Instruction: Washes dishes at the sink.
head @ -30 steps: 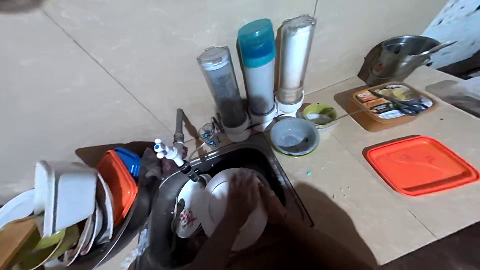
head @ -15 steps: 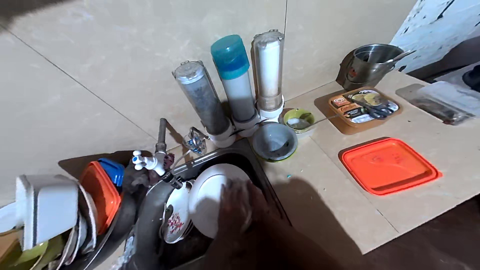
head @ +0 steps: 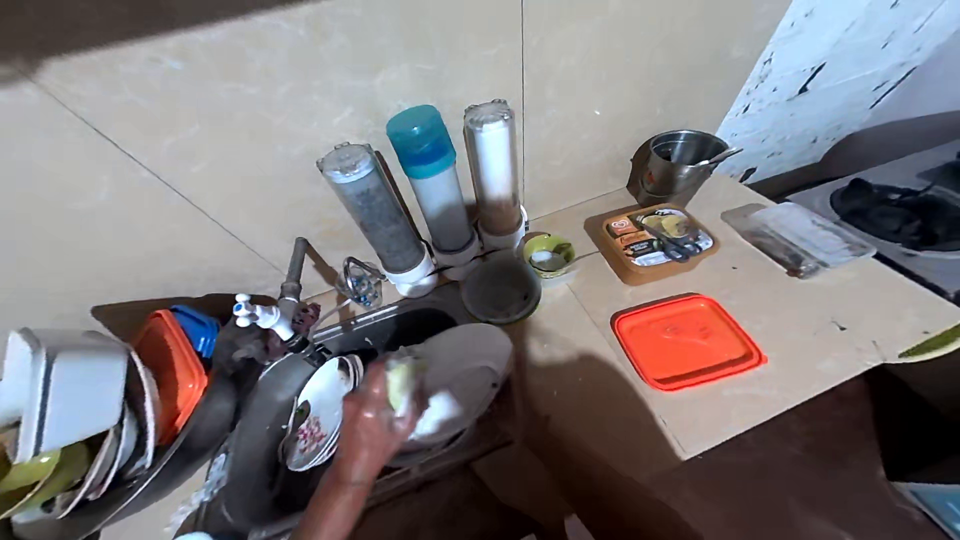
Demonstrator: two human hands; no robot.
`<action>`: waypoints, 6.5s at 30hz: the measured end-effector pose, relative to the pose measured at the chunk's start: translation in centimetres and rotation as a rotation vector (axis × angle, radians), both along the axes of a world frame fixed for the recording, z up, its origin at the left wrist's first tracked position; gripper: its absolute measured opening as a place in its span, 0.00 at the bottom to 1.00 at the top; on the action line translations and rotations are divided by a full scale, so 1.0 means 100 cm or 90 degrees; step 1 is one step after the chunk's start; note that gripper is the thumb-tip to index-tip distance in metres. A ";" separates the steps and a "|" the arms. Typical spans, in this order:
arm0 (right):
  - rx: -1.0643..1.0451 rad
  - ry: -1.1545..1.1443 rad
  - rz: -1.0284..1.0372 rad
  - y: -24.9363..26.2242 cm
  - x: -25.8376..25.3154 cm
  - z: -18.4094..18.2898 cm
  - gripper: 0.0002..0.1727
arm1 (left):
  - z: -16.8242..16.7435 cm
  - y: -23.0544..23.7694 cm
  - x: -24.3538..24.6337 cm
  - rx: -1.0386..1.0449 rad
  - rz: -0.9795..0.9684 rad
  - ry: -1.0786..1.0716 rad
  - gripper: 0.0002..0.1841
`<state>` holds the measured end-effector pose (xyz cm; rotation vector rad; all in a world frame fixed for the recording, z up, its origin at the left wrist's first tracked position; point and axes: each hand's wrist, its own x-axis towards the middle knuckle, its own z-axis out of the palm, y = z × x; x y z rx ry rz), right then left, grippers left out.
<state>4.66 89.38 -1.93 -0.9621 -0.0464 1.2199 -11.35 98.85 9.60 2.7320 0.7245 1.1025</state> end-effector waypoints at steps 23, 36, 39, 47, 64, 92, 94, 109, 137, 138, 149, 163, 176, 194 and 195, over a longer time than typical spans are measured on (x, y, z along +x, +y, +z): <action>-0.125 -0.241 -0.473 -0.223 0.128 -0.011 0.20 | -0.130 -0.061 0.136 -0.520 -0.124 0.223 0.27; -0.291 -0.948 -0.175 -0.138 0.120 -0.060 0.32 | -0.127 0.025 -0.043 -0.594 0.402 -0.169 0.18; -0.408 -1.171 0.090 -0.117 0.109 -0.059 0.40 | -0.119 0.022 -0.085 -0.525 0.393 -0.204 0.17; -0.262 -1.336 0.311 -0.072 0.093 -0.073 0.40 | -0.099 0.062 -0.161 -0.468 0.513 0.000 0.17; -0.418 -1.287 0.242 -0.062 0.106 -0.080 0.38 | -0.104 0.154 -0.165 -0.413 0.170 0.687 0.20; -0.048 -0.252 0.066 0.029 -0.096 -0.020 0.29 | -0.109 -0.016 -0.070 -0.484 -0.186 0.107 0.16; -0.042 -0.228 0.086 0.028 -0.096 -0.022 0.27 | -0.117 -0.001 -0.057 -0.566 -0.165 0.103 0.22; -0.134 -0.318 -0.088 0.004 -0.072 -0.019 0.29 | -0.130 0.102 -0.085 -0.522 0.273 0.171 0.22; -0.112 -0.240 -0.056 0.012 -0.061 -0.037 0.24 | -0.129 0.013 -0.007 -0.430 -0.149 0.086 0.20; -0.136 -0.275 -0.064 0.003 -0.057 -0.037 0.25 | -0.121 0.027 -0.012 -0.443 -0.068 0.066 0.19; -0.162 -0.273 -0.043 -0.056 -0.049 -0.021 0.23 | -0.177 0.180 -0.026 -0.169 0.180 0.563 0.19; -0.112 -0.173 -0.006 -0.047 -0.046 -0.026 0.27 | -0.124 0.160 -0.014 -0.223 0.159 0.382 0.16; -0.037 -0.170 -0.057 -0.041 -0.051 -0.034 0.25 | -0.035 -0.050 0.199 -0.646 -0.387 0.244 0.24; -0.049 -0.173 0.084 0.011 -0.053 -0.032 0.25 | -0.152 0.073 0.010 -0.112 0.147 0.134 0.20; -0.032 -0.171 0.098 0.015 -0.055 -0.033 0.25 | -0.148 0.073 0.009 -0.166 0.201 0.142 0.23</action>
